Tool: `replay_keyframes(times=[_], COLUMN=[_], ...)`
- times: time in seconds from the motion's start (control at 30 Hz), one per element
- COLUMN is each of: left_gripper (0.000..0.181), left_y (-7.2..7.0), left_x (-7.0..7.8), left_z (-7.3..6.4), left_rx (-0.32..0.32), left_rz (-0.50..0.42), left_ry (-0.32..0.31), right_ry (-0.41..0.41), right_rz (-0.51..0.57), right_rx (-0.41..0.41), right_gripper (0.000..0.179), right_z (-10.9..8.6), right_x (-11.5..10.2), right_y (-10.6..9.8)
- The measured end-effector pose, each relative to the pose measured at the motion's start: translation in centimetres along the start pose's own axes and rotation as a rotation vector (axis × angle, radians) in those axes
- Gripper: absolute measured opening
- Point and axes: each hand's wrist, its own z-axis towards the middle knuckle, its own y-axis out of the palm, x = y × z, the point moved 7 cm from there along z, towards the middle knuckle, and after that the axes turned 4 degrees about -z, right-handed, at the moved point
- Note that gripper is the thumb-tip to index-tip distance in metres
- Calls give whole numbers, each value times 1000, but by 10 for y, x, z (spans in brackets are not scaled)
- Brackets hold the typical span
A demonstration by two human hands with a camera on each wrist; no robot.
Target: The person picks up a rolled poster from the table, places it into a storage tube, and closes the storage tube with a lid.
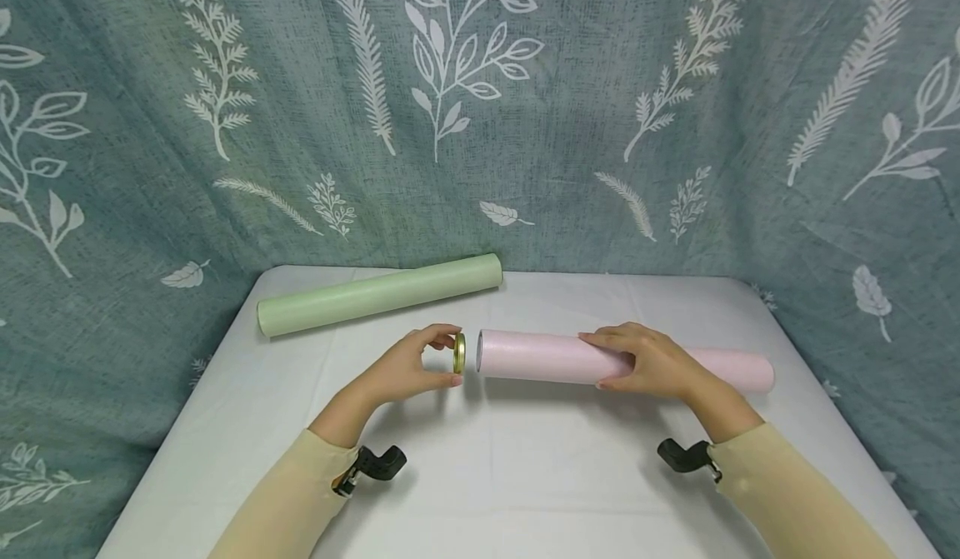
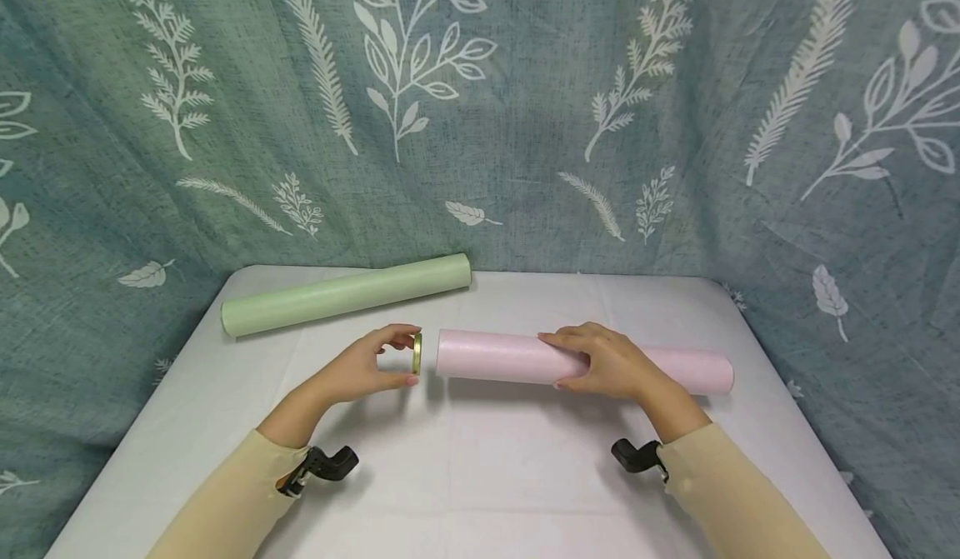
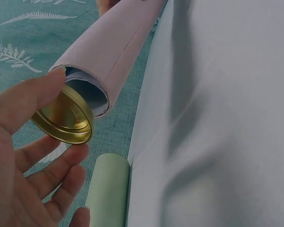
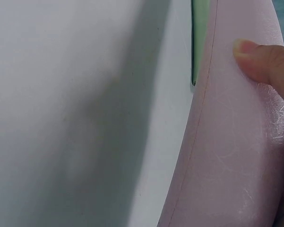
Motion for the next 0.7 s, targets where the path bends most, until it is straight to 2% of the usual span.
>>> replay_keyframes(times=[0.37, 0.7], left_gripper=[75, 74], left_y=[12, 15], left_x=[1, 6], left_z=[8, 11], left_rx=[-29, -38], left_rz=[-19, -24], left_ry=[24, 28], right_ry=[-15, -17], right_rz=[-1, -10], right_rx=[2, 6], right_gripper=[70, 70], right_z=[-1, 0], right_x=[-2, -4], right_y=[3, 3])
